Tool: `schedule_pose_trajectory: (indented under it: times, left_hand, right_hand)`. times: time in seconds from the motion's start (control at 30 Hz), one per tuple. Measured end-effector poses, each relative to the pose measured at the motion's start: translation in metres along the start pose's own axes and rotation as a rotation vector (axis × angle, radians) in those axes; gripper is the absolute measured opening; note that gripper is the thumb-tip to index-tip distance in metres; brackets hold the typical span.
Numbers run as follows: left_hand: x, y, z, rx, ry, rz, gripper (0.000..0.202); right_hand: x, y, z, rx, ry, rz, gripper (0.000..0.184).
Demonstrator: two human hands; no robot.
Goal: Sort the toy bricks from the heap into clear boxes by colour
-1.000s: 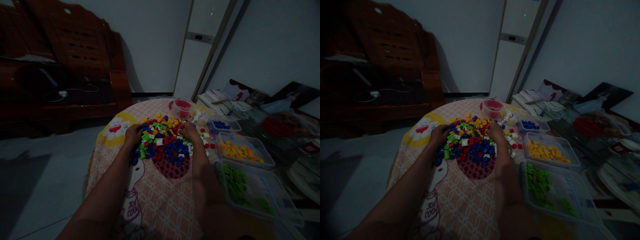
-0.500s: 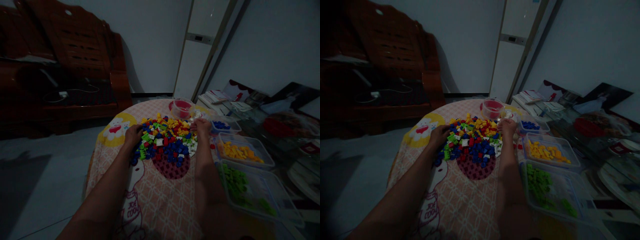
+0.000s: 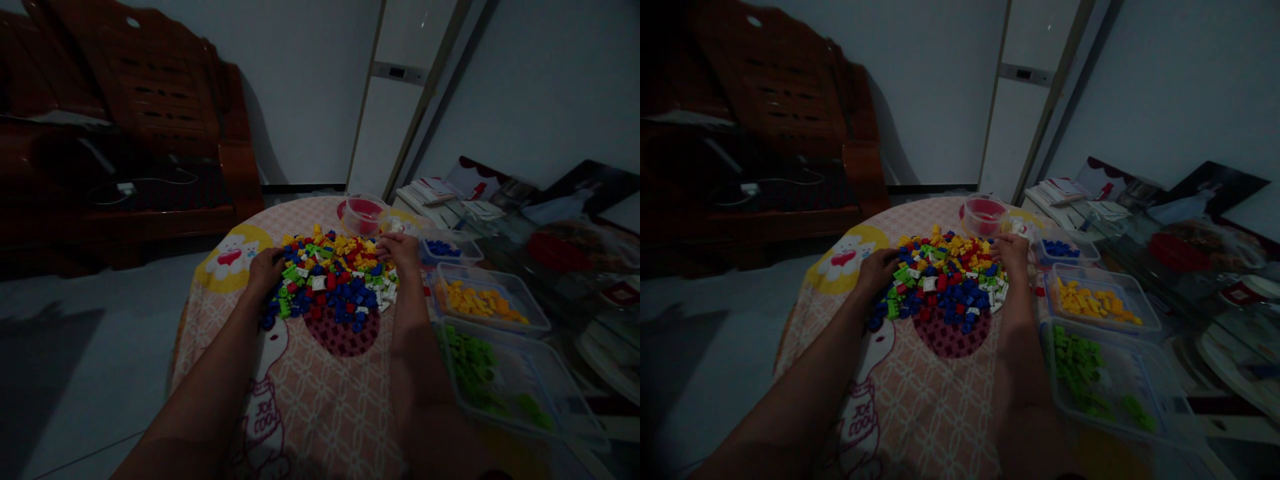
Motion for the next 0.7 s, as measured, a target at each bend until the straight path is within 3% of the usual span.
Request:
schedule_pose_trajectory:
  times: [0.23,0.37,0.43,0.53,0.7]
  left_hand:
    - [-0.003,-0.002,0.003,-0.023,-0.024,-0.005,0.044]
    - [-0.005,-0.003,0.007,-0.048,-0.014,-0.02,0.044]
    - [-0.005,-0.004,0.008,-0.053,-0.013,-0.03,0.045]
    - [-0.004,-0.003,0.007,-0.045,-0.02,-0.03,0.045]
    - [-0.002,-0.002,0.003,-0.018,-0.047,0.001,0.047]
  right_hand:
    - [0.064,-0.049,-0.016,-0.06,-0.518,-0.547,0.002]
    - [0.115,-0.088,-0.021,-0.319,-0.922,-0.806,0.013]
    - [0.131,-0.104,-0.021,-0.447,-1.134,-0.858,0.022]
    - [0.135,-0.11,-0.018,-0.471,-1.352,-0.841,0.027]
    - [0.115,-0.093,-0.019,-0.381,-1.312,-0.822,0.013]
Point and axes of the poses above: each hand's wrist, its own y-axis towards the middle knuckle, its own x-axis out of the palm, z = x × y, the point moved 6 cm from there along y, towards the middle knuckle, and after that the axes turned 1 degree about z, right-handed, at the moved point
